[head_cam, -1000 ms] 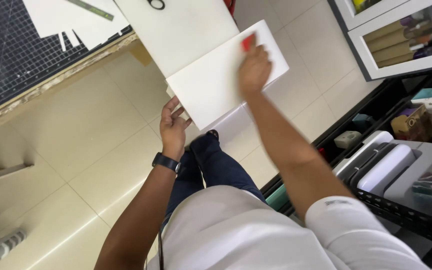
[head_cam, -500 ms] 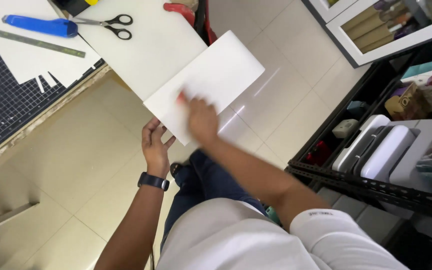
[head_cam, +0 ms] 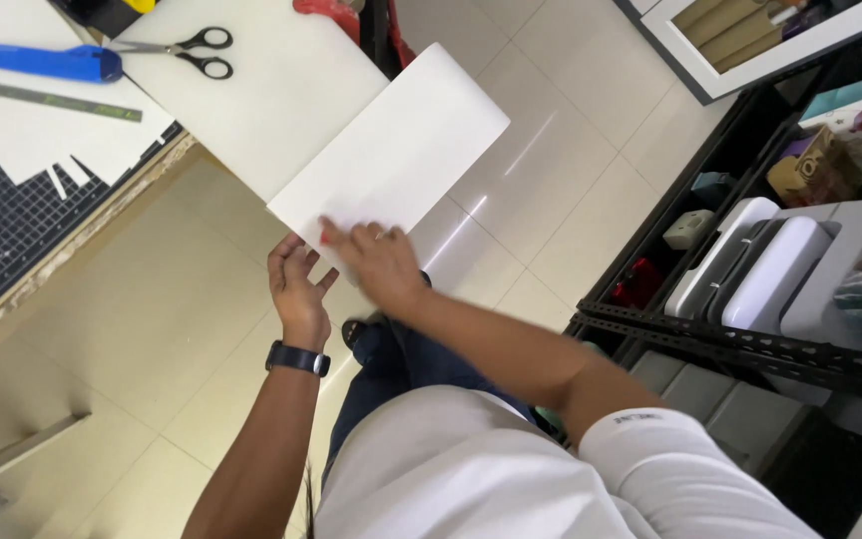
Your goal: Applying a white adhesive film to a drawer front using a roller for adhesive and a squeegee for smoothing
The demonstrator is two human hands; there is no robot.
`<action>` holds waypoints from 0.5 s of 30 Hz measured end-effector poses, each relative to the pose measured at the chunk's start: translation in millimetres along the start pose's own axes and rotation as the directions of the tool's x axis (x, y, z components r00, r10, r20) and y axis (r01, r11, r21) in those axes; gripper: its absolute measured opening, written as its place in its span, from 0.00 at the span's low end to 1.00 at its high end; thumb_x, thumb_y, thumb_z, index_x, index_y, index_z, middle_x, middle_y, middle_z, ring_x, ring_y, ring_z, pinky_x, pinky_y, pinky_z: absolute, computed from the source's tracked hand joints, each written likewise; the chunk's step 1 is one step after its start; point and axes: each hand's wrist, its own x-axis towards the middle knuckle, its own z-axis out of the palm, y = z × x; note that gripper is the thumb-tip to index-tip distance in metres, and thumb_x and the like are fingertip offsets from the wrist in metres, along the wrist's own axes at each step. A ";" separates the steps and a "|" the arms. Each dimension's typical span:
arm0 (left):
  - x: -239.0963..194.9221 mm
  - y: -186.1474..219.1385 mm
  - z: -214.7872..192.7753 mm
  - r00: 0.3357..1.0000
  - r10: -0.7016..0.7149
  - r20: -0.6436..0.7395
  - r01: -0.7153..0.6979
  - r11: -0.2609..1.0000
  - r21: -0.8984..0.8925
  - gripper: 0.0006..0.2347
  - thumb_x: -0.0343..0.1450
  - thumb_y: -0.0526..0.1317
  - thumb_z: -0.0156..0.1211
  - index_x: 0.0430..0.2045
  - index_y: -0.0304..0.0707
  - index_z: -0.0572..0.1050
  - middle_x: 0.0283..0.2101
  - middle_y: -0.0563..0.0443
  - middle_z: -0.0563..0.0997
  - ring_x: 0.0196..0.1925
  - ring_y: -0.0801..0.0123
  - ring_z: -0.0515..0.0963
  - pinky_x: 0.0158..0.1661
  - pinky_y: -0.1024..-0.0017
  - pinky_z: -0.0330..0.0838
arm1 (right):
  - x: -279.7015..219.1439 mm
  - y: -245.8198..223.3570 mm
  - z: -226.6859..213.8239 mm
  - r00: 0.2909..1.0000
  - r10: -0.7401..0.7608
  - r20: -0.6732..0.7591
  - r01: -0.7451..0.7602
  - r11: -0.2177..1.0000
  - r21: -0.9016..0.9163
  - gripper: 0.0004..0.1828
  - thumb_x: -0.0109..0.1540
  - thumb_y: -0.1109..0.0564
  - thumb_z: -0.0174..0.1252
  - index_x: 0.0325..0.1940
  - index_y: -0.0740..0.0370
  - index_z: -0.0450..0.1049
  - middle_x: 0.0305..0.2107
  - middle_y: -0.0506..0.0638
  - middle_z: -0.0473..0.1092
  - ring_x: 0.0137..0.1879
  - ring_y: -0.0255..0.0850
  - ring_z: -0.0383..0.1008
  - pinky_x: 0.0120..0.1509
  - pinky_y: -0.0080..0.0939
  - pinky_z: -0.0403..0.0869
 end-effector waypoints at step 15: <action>-3.7 10.4 -1.0 0.997 -0.081 0.009 0.082 0.995 -0.061 0.18 0.78 0.45 0.40 0.62 0.42 0.63 0.65 0.42 0.62 0.67 0.45 0.65 0.58 0.37 0.71 | 51.5 135.7 61.3 0.911 0.413 0.021 -0.394 0.883 -0.253 0.19 0.64 0.60 0.49 0.59 0.58 0.72 0.40 0.49 0.73 0.46 0.45 0.75 0.47 0.52 0.71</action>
